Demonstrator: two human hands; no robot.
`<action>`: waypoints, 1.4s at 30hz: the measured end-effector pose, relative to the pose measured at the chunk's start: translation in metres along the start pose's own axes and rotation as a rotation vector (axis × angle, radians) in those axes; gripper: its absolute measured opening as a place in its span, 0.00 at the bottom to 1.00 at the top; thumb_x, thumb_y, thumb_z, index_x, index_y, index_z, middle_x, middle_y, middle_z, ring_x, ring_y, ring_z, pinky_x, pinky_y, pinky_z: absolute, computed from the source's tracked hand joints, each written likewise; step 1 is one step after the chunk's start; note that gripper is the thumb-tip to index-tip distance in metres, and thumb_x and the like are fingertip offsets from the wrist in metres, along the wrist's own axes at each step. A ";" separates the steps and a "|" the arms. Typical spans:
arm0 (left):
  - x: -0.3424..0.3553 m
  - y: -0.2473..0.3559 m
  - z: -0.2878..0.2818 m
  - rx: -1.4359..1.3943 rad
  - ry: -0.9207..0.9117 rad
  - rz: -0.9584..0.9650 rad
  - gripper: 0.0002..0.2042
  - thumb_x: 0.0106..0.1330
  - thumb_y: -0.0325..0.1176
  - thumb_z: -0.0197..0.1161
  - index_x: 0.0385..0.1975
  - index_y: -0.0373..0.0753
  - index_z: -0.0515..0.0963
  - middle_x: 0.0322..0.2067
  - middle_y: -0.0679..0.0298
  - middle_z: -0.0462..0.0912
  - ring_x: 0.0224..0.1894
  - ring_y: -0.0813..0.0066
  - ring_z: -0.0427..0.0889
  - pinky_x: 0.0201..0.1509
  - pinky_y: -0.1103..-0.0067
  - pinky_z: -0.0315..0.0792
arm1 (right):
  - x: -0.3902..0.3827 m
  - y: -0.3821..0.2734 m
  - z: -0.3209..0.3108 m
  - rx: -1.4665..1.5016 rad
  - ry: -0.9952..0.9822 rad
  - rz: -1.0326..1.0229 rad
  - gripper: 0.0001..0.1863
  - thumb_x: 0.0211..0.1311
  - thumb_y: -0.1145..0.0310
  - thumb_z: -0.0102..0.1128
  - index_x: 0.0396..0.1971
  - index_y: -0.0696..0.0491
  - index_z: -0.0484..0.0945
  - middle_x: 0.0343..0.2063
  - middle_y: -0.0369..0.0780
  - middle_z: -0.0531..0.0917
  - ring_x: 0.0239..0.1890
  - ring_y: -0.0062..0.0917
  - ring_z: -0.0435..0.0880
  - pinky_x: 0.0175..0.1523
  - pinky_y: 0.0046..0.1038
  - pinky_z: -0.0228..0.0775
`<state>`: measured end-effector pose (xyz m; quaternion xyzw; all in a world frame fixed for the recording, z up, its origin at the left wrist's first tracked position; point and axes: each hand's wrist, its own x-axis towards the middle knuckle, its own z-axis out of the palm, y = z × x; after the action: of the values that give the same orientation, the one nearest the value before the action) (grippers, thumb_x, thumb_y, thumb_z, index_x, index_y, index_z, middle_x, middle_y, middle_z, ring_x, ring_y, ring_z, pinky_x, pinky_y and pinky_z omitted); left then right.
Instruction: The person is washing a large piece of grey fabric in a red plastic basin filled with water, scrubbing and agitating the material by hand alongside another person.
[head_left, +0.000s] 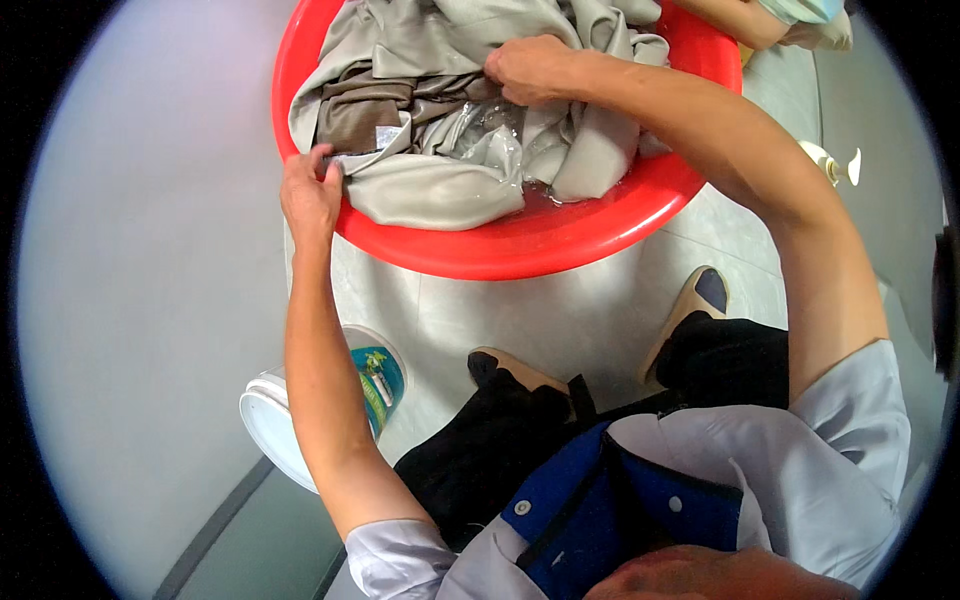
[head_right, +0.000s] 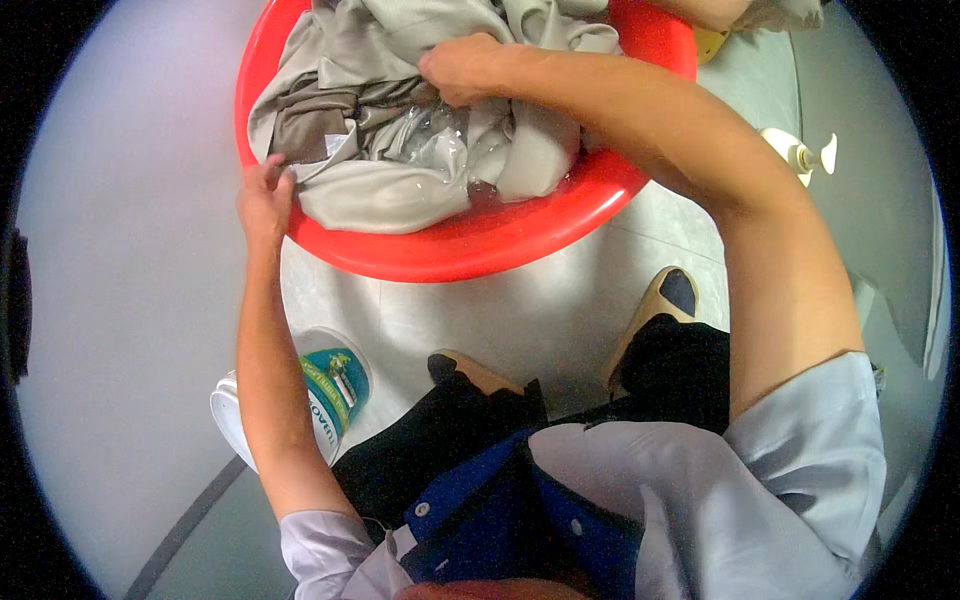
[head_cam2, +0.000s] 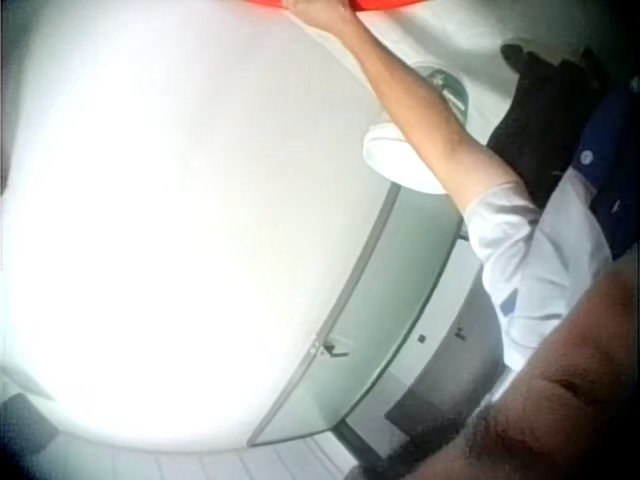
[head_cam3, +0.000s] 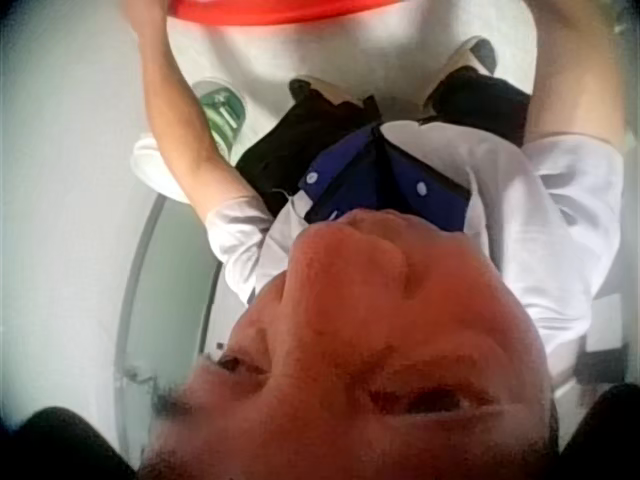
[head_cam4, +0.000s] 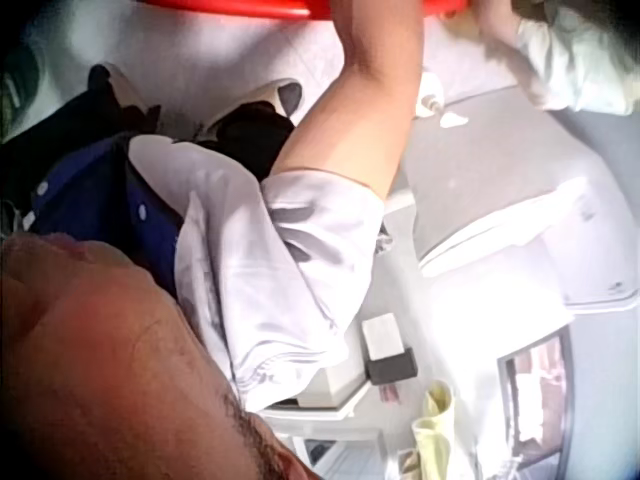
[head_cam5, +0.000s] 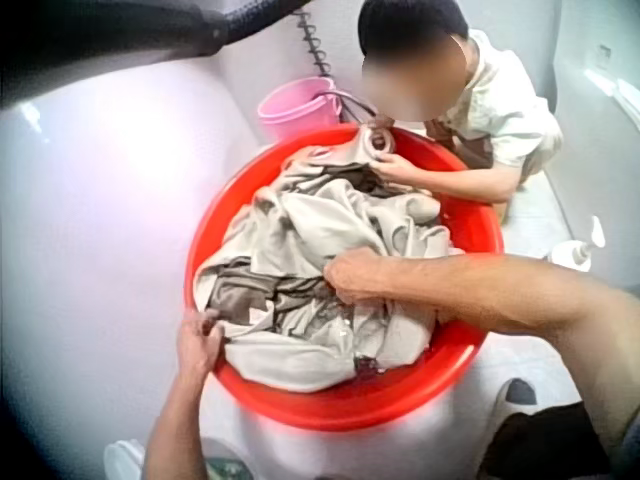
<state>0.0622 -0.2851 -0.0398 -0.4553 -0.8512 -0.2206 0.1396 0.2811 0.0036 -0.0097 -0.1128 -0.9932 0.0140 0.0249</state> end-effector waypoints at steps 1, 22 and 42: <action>-0.002 0.001 0.002 -0.069 0.200 0.006 0.20 0.61 0.36 0.69 0.54 0.41 0.80 0.36 0.54 0.81 0.38 0.57 0.81 0.48 0.66 0.75 | 0.002 -0.007 0.000 0.066 -0.039 -0.007 0.12 0.56 0.70 0.58 0.40 0.53 0.83 0.33 0.50 0.86 0.39 0.48 0.86 0.45 0.46 0.79; -0.043 0.222 0.027 -1.026 -0.454 0.389 0.21 0.61 0.28 0.63 0.56 0.34 0.78 0.39 0.55 0.83 0.35 0.68 0.83 0.42 0.72 0.78 | -0.033 0.020 -0.075 0.637 -0.255 0.189 0.19 0.59 0.61 0.59 0.50 0.51 0.79 0.33 0.33 0.79 0.33 0.22 0.76 0.38 0.29 0.71; 0.005 0.116 0.002 -0.966 -0.206 -0.199 0.17 0.62 0.29 0.64 0.49 0.30 0.83 0.29 0.72 0.81 0.29 0.87 0.74 0.33 0.85 0.71 | -0.033 -0.086 -0.092 0.330 -0.646 -0.228 0.27 0.51 0.63 0.68 0.52 0.58 0.78 0.43 0.49 0.84 0.49 0.42 0.83 0.54 0.38 0.74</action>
<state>0.1563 -0.2238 -0.0109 -0.4038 -0.7006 -0.5555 -0.1935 0.2990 -0.0858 0.0835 0.0142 -0.9404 0.2058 -0.2703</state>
